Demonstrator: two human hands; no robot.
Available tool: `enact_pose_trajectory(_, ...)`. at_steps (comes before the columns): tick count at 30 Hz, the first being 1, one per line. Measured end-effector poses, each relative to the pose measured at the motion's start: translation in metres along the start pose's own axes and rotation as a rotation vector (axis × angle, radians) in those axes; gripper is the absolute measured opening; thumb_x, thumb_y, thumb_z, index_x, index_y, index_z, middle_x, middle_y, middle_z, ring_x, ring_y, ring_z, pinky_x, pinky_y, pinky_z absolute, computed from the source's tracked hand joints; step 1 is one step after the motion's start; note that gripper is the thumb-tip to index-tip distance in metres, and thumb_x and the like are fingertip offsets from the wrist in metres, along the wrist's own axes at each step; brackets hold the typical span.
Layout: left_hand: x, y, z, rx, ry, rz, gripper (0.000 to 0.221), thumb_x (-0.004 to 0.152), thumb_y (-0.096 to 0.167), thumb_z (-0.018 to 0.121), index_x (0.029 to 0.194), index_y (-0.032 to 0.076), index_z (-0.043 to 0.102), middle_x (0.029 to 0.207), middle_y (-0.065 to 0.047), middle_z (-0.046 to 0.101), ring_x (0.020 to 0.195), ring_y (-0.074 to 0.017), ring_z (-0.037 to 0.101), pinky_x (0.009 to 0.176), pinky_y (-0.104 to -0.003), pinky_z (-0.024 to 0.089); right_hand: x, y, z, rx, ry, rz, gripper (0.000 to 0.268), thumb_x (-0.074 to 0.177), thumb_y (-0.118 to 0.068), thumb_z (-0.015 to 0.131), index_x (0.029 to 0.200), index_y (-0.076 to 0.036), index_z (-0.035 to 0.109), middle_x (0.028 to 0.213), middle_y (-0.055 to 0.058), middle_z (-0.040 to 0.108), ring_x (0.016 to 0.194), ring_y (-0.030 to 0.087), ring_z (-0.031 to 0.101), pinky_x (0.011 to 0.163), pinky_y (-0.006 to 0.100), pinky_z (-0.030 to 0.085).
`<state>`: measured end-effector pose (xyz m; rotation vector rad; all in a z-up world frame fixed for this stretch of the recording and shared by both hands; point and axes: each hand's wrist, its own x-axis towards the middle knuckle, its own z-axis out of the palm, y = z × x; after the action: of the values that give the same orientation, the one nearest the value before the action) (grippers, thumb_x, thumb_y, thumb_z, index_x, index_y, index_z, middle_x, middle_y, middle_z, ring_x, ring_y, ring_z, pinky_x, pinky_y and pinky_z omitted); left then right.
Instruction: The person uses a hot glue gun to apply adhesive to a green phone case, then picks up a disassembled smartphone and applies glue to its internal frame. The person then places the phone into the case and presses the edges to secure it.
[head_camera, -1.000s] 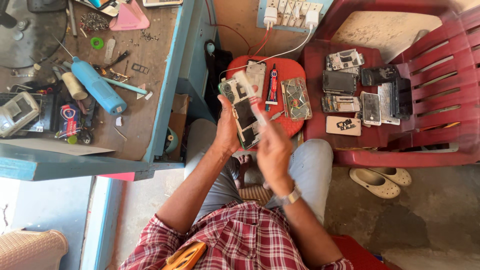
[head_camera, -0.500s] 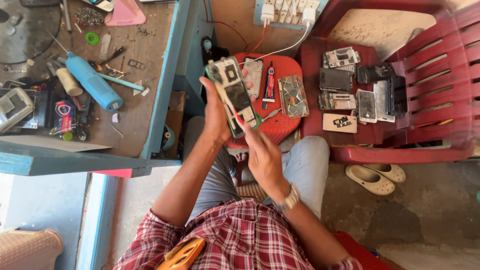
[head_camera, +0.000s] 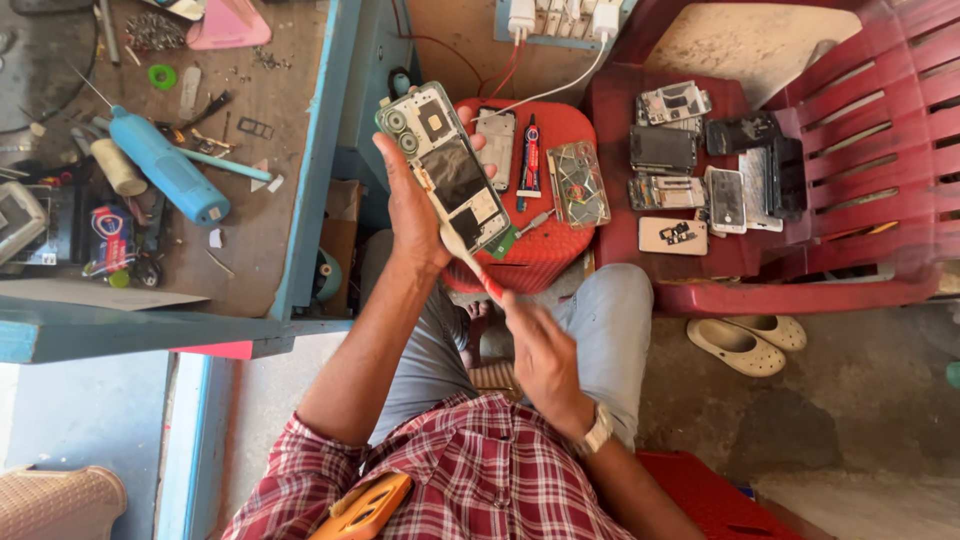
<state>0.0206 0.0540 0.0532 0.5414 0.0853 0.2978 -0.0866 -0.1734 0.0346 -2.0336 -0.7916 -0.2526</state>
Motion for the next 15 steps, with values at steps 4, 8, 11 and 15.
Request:
enact_pose_trajectory(4,0.000,0.016,-0.001,0.041,0.046,0.052,0.083,0.099,0.074,0.035,0.152,0.012,0.047,0.144,-0.010,0.062,0.106,-0.0254,0.068,0.086,-0.043,0.062,-0.005,0.000,-0.009,0.059,0.048,0.158,0.042,0.100,0.011,0.057,0.139,0.000,0.062,0.103,0.010,0.072,0.075,0.013,0.074,0.062,0.026,0.063)
enact_pose_trajectory(8,-0.003,0.013,0.005,-0.022,0.097,0.039,0.082,0.099,0.073,0.036,0.152,0.012,0.048,0.145,-0.010,0.062,0.115,-0.0233,0.068,0.091,-0.045,0.063,-0.005,0.011,-0.002,0.138,0.047,0.163,0.044,0.094,0.012,0.052,0.134,-0.001,0.062,0.112,0.017,0.070,0.067,0.015,0.072,0.054,0.027,0.057)
enact_pose_trajectory(11,-0.004,0.013,0.013,-0.042,0.120,0.038,0.080,0.099,0.072,0.036,0.150,0.012,0.049,0.143,-0.010,0.063,0.114,-0.0233,0.068,0.090,-0.046,0.062,0.003,0.018,0.001,0.075,0.062,0.337,0.045,0.093,0.011,0.052,0.135,-0.001,0.064,0.102,0.014,0.070,0.058,0.015,0.069,0.047,0.028,0.053)
enact_pose_trajectory(15,-0.005,0.020,0.015,-0.039,0.129,0.061,0.077,0.100,0.070,0.036,0.150,0.013,0.049,0.143,-0.011,0.063,0.114,-0.0232,0.068,0.090,-0.046,0.062,0.004,0.020,0.007,-0.032,0.097,0.123,0.042,0.095,0.008,0.057,0.135,-0.001,0.063,0.102,0.015,0.072,0.063,0.014,0.067,0.048,0.027,0.054)
